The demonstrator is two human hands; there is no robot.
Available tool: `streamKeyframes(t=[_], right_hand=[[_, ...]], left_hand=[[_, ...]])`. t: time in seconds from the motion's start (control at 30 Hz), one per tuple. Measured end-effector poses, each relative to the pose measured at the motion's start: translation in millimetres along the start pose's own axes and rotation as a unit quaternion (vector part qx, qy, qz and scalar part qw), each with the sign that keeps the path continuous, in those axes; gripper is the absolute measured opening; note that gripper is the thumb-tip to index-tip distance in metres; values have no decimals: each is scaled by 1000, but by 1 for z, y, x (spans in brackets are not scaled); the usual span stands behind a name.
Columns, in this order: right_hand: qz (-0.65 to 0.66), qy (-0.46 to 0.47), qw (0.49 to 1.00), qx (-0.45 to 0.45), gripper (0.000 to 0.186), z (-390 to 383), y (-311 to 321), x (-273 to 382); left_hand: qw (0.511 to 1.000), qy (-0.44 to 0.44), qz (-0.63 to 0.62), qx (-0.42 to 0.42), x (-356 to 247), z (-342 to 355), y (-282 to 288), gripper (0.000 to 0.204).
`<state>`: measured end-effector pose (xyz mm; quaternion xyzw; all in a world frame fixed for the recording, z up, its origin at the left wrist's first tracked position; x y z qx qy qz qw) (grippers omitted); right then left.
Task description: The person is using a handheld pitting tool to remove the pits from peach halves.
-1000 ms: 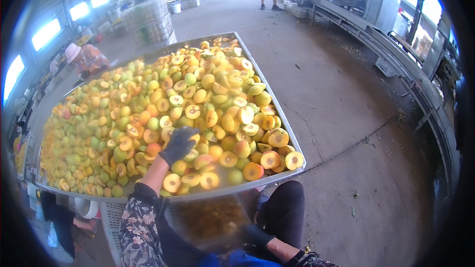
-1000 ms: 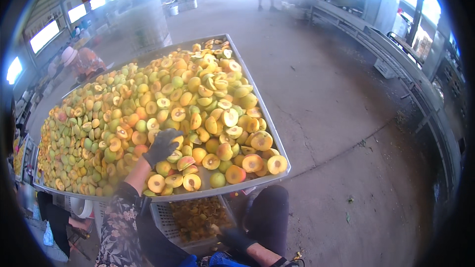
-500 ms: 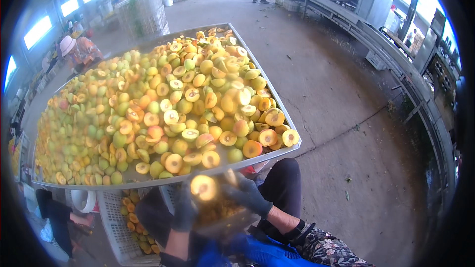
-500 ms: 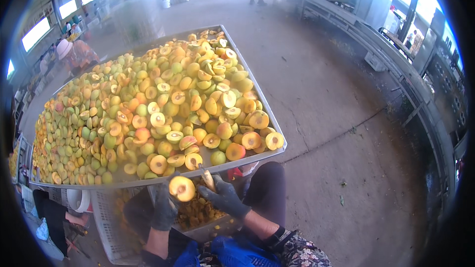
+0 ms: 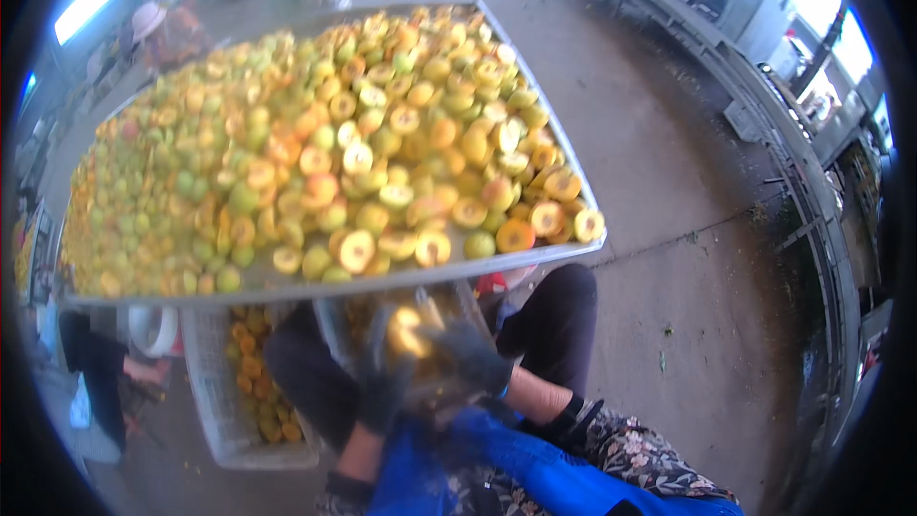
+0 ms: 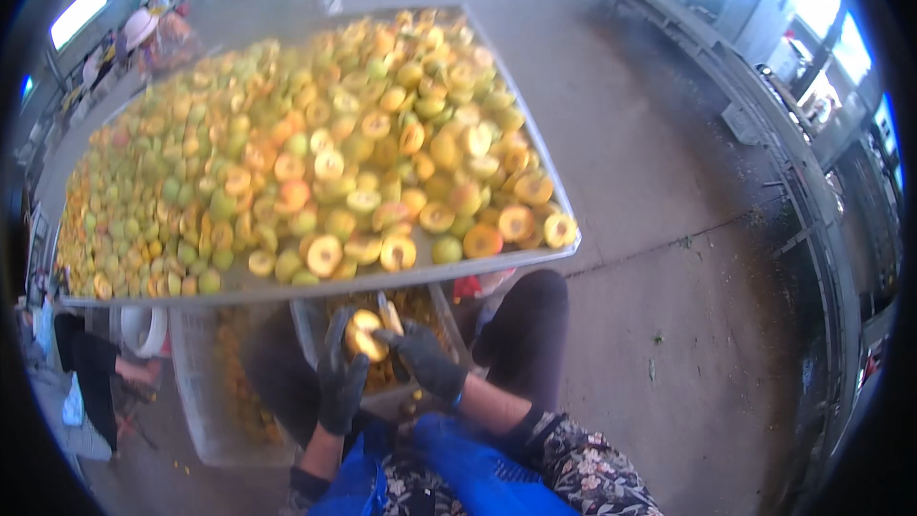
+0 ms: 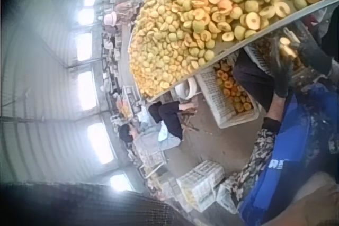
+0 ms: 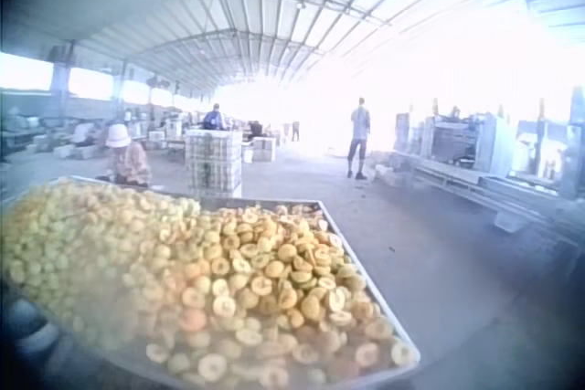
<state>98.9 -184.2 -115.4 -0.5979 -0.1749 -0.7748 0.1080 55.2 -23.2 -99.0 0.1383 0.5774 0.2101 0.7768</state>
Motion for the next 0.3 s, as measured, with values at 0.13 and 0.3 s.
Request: streamKeyframes(t=[0.13, 0.3], right_hand=[[306, -345, 886, -43, 28, 19, -10, 53], [-65, -104, 992, 18, 28, 10, -8, 48]], left_hand=[[832, 229, -499, -76, 41, 0, -23, 60], [915, 101, -373, -116, -37, 41, 24, 63]])
Point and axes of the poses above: each hand's wrist, its own z-axis towards the middle knuckle, its own y-axis out of the back of the hand, x = y × z, the point moved 2 cm from there along z, towards the middle knuckle, and after that the axes turned 9 degrees about z, right-handed, at the moved point
